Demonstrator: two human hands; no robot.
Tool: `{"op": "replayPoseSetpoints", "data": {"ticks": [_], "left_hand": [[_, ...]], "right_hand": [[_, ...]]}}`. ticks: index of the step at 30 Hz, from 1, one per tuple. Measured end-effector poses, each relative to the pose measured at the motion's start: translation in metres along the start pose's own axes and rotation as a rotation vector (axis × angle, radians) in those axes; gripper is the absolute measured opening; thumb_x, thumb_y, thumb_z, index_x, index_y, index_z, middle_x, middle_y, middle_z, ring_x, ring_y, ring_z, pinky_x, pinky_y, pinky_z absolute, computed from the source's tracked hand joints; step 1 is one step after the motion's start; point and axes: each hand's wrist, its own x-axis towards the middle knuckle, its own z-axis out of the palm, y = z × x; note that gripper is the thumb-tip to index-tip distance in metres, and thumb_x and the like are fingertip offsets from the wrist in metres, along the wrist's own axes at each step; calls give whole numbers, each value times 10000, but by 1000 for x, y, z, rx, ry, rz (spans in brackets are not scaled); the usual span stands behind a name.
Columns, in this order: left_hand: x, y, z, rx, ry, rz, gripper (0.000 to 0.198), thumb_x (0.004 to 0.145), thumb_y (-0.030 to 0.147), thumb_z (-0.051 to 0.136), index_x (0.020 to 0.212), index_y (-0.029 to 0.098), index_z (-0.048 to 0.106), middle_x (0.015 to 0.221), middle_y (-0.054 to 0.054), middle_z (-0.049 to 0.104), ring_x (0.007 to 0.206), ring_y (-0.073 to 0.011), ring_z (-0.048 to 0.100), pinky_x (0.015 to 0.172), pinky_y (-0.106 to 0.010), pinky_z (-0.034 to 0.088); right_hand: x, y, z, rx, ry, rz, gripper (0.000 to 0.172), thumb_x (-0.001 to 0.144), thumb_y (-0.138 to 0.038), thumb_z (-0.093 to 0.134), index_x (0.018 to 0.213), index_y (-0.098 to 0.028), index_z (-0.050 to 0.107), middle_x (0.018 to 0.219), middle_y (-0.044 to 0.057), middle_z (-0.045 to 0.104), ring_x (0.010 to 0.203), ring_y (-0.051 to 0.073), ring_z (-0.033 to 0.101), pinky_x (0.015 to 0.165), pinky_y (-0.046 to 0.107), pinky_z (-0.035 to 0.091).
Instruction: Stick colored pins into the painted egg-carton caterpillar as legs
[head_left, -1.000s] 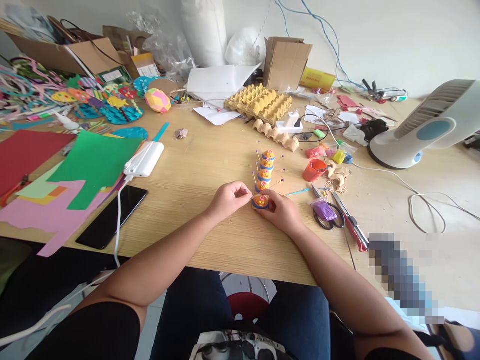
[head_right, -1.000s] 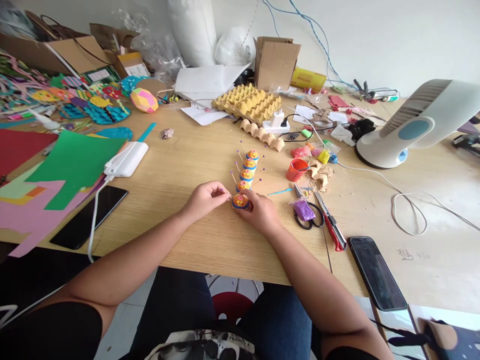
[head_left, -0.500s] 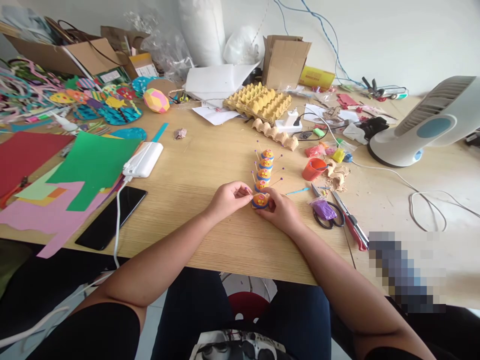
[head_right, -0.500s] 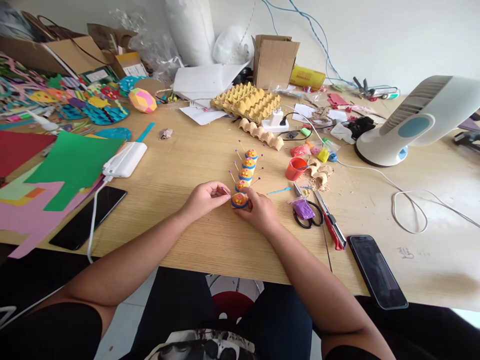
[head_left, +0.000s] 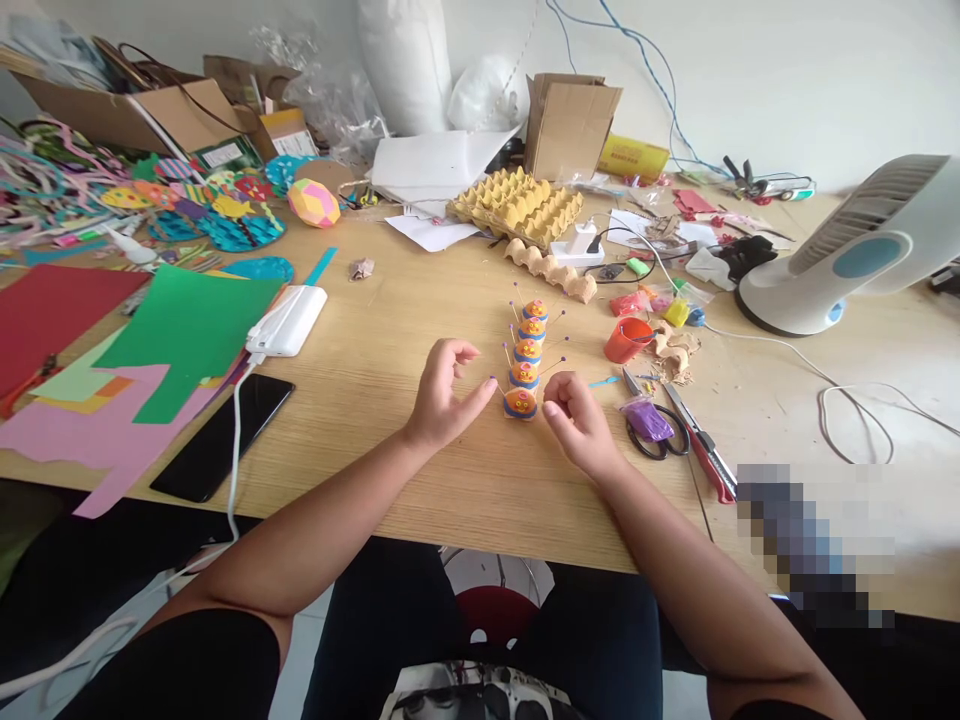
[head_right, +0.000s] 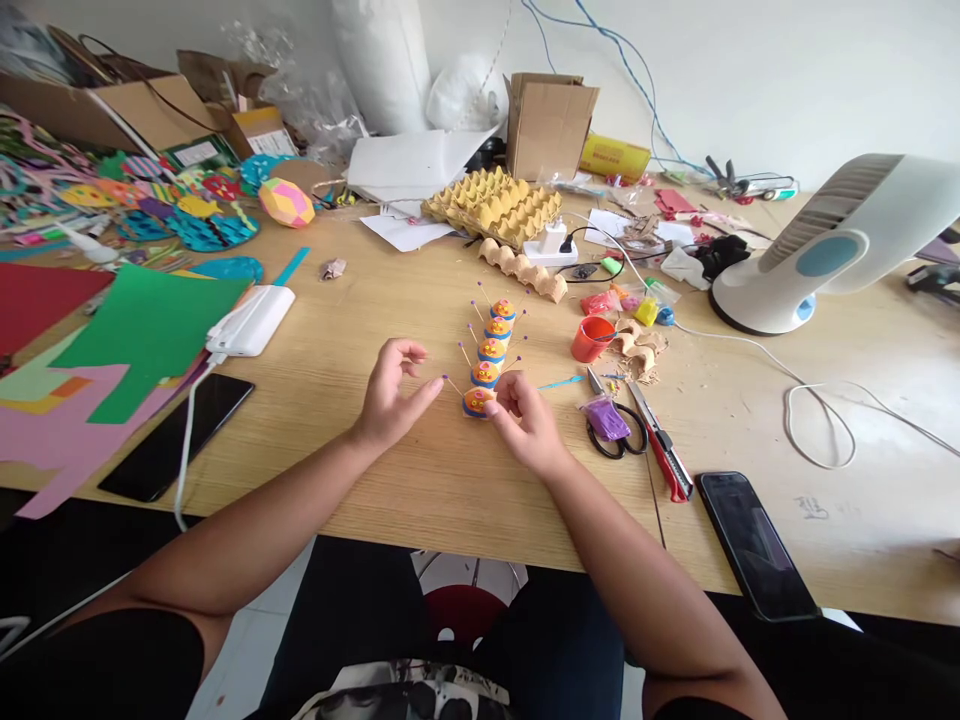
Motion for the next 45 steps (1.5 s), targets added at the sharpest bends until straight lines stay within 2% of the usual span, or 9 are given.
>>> {"op": "replayPoseSetpoints", "data": {"ticks": [2, 5, 10, 17, 25, 30, 34, 39, 45], "left_hand": [[-2, 10, -4, 165, 70, 267, 318, 813, 363, 699, 1068, 221, 572, 1035, -68, 575, 1017, -234, 560, 915, -422, 479], [-8, 26, -3, 289, 67, 585, 296, 774, 389, 775, 1008, 266, 642, 1012, -55, 570, 1021, -243, 534, 956, -439, 447], [-16, 37, 6, 338, -44, 733, 241, 753, 449, 812, 914, 307, 701, 994, -36, 626, 1073, -235, 502, 960, -394, 435], [-16, 39, 10, 434, -86, 740, 98, 780, 304, 785, 809, 279, 694, 1046, -31, 656, 1098, -239, 502, 969, -405, 454], [-16, 38, 10, 433, -88, 729, 99, 784, 257, 773, 853, 262, 704, 1030, -37, 663, 1092, -251, 511, 967, -409, 465], [-15, 33, 6, 335, -14, 635, 114, 815, 276, 762, 907, 258, 698, 988, -51, 646, 1059, -236, 535, 961, -410, 472], [-14, 29, 4, 272, 39, 592, 89, 870, 330, 714, 932, 269, 698, 970, -52, 623, 1011, -223, 537, 953, -412, 466], [-14, 27, 5, 245, -6, 596, 138, 890, 390, 693, 970, 281, 725, 939, -51, 635, 1039, -229, 529, 955, -403, 466], [-14, 28, 4, 250, -84, 606, 184, 865, 308, 736, 1049, 318, 741, 921, -21, 685, 1016, -204, 546, 952, -369, 483]], "right_hand": [[-1, -6, 1, 265, -36, 21, 388, 963, -621, 447, 963, -237, 499, 814, 13, 499, 722, 170, 437, 676, 312, 373], [-4, -14, 6, 547, -175, 83, 507, 925, -725, 395, 1036, -251, 534, 854, 30, 528, 721, 181, 427, 667, 320, 371], [-11, -26, 16, 825, -277, 225, 586, 875, -787, 394, 1129, -281, 545, 948, 43, 508, 791, 200, 458, 717, 334, 419], [-12, -30, 18, 953, -271, 281, 584, 864, -780, 446, 1138, -275, 555, 1002, 53, 512, 882, 215, 488, 782, 340, 455], [-12, -25, 19, 1049, -252, 263, 504, 898, -711, 494, 1146, -286, 606, 1058, 46, 559, 958, 203, 527, 847, 325, 464], [-10, -16, 14, 979, -188, 255, 341, 906, -497, 651, 1162, -272, 655, 1092, 49, 626, 971, 180, 577, 853, 315, 485], [-10, -9, 13, 871, -192, 317, 250, 834, -382, 777, 1014, -218, 719, 899, 21, 653, 780, 125, 581, 726, 261, 486], [-9, -4, 11, 851, -229, 385, 233, 776, -343, 836, 882, -187, 699, 760, -14, 649, 640, 85, 564, 603, 217, 464], [-6, -3, 6, 839, -253, 420, 257, 770, -350, 840, 861, -177, 674, 674, -29, 642, 565, 71, 561, 512, 179, 435]]}}
